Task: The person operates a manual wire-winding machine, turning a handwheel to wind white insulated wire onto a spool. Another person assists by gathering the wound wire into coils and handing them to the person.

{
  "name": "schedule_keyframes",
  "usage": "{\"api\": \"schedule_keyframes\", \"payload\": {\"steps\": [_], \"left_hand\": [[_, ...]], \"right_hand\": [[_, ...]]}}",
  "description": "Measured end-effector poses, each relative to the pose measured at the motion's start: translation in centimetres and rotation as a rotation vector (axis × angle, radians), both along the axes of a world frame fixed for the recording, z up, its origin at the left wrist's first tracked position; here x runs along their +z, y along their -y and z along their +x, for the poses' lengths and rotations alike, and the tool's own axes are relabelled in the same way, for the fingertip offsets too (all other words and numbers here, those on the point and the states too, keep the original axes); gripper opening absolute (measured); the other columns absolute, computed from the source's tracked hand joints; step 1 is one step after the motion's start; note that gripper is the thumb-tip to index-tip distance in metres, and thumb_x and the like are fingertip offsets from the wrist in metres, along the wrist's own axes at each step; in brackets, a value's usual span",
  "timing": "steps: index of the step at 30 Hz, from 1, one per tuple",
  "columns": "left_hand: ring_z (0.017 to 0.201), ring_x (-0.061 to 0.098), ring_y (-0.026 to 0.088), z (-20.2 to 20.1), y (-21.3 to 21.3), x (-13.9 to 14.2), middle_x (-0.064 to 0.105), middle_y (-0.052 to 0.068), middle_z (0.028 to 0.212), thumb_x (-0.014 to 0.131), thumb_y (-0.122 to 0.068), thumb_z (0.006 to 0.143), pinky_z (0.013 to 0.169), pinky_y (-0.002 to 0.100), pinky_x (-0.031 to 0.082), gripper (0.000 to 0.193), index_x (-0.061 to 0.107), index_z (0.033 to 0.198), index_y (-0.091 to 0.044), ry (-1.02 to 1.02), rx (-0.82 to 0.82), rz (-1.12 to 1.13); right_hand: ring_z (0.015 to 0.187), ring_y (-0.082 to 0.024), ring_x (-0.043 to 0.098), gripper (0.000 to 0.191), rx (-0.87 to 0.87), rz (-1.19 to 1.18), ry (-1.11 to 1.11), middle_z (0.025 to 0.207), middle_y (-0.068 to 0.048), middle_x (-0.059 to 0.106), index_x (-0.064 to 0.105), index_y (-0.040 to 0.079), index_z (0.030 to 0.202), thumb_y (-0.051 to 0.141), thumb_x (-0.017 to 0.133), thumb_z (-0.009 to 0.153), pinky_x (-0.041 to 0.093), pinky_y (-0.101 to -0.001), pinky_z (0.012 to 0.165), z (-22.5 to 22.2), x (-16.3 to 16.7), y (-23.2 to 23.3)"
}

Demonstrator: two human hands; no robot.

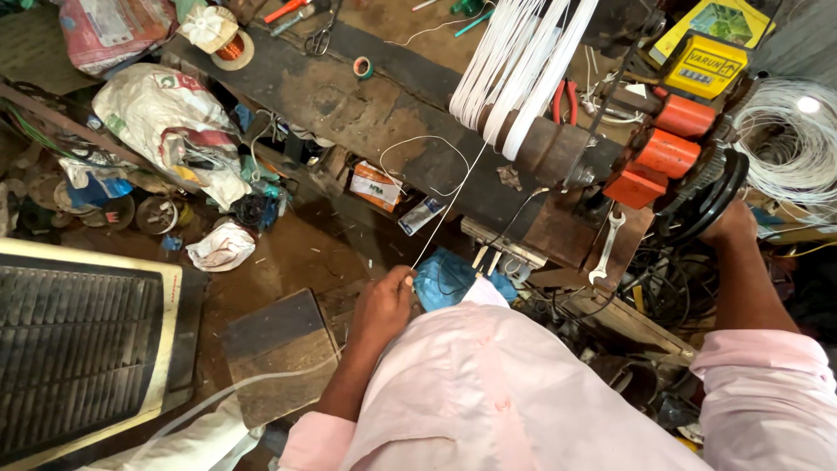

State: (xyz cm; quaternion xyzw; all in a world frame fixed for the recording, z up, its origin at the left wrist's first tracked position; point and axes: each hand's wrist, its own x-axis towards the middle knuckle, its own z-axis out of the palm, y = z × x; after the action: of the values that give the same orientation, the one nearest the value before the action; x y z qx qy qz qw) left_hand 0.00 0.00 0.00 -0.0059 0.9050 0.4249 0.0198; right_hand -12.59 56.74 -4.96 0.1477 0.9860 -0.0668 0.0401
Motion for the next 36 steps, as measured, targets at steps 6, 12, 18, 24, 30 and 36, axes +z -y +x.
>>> {"api": "schedule_keyframes", "payload": {"steps": [6,12,18,24,30,36], "left_hand": [[0.084,0.07,0.042,-0.1,0.0,0.2,0.073,0.019,0.085,0.06,-0.022,0.096,0.071,0.05,0.053,0.018,0.072,0.107,-0.014,0.046,0.017,-0.013],[0.084,0.07,0.042,-0.2,0.0,0.0,0.073,0.019,0.086,0.06,-0.022,0.096,0.07,0.05,0.053,0.018,0.072,0.107,-0.014,0.03,0.002,-0.014],[0.084,0.07,0.042,-0.2,-0.1,-0.2,0.073,0.019,0.088,0.059,-0.022,0.096,0.071,0.051,0.053,0.018,0.072,0.107,-0.014,0.028,-0.003,-0.019],[0.085,0.07,0.042,-0.1,-0.2,-0.1,0.073,0.019,0.089,0.058,-0.022,0.097,0.071,0.05,0.053,0.019,0.071,0.108,-0.013,0.01,-0.015,0.009],[0.084,0.07,0.043,0.0,-0.4,-0.5,0.073,0.019,0.087,0.059,-0.023,0.097,0.07,0.051,0.053,0.019,0.071,0.107,-0.013,0.015,-0.013,0.001],[0.085,0.07,0.042,0.0,-0.5,-0.4,0.073,0.02,0.088,0.059,-0.022,0.097,0.071,0.05,0.053,0.019,0.071,0.108,-0.012,0.04,-0.007,0.006]], "right_hand": [[0.114,-0.047,0.067,0.052,-0.039,-0.017,0.025,0.121,-0.027,0.073,0.075,0.01,0.122,0.042,0.075,0.082,0.055,-0.055,0.091,0.1,0.0,0.0],[0.116,-0.047,0.068,0.052,0.018,0.02,0.015,0.123,-0.026,0.073,0.076,0.01,0.124,0.043,0.073,0.084,0.055,-0.0545,0.093,0.3,-0.2,-0.4],[0.116,-0.048,0.067,0.057,0.019,0.025,0.005,0.122,-0.03,0.071,0.073,0.007,0.128,0.046,0.071,0.086,0.054,-0.0549,0.093,0.4,-0.4,-0.6],[0.115,-0.048,0.068,0.056,-0.023,0.01,0.019,0.122,-0.03,0.072,0.073,0.007,0.127,0.045,0.072,0.086,0.055,-0.0551,0.093,0.4,-0.3,-0.7],[0.115,-0.048,0.068,0.057,-0.005,0.02,0.015,0.123,-0.029,0.072,0.074,0.008,0.127,0.044,0.073,0.084,0.055,-0.0547,0.093,0.7,-0.3,-1.0],[0.116,-0.048,0.067,0.06,-0.026,0.012,0.008,0.124,-0.03,0.071,0.073,0.006,0.128,0.045,0.074,0.083,0.055,-0.0555,0.093,0.8,-0.3,-1.0]]}}
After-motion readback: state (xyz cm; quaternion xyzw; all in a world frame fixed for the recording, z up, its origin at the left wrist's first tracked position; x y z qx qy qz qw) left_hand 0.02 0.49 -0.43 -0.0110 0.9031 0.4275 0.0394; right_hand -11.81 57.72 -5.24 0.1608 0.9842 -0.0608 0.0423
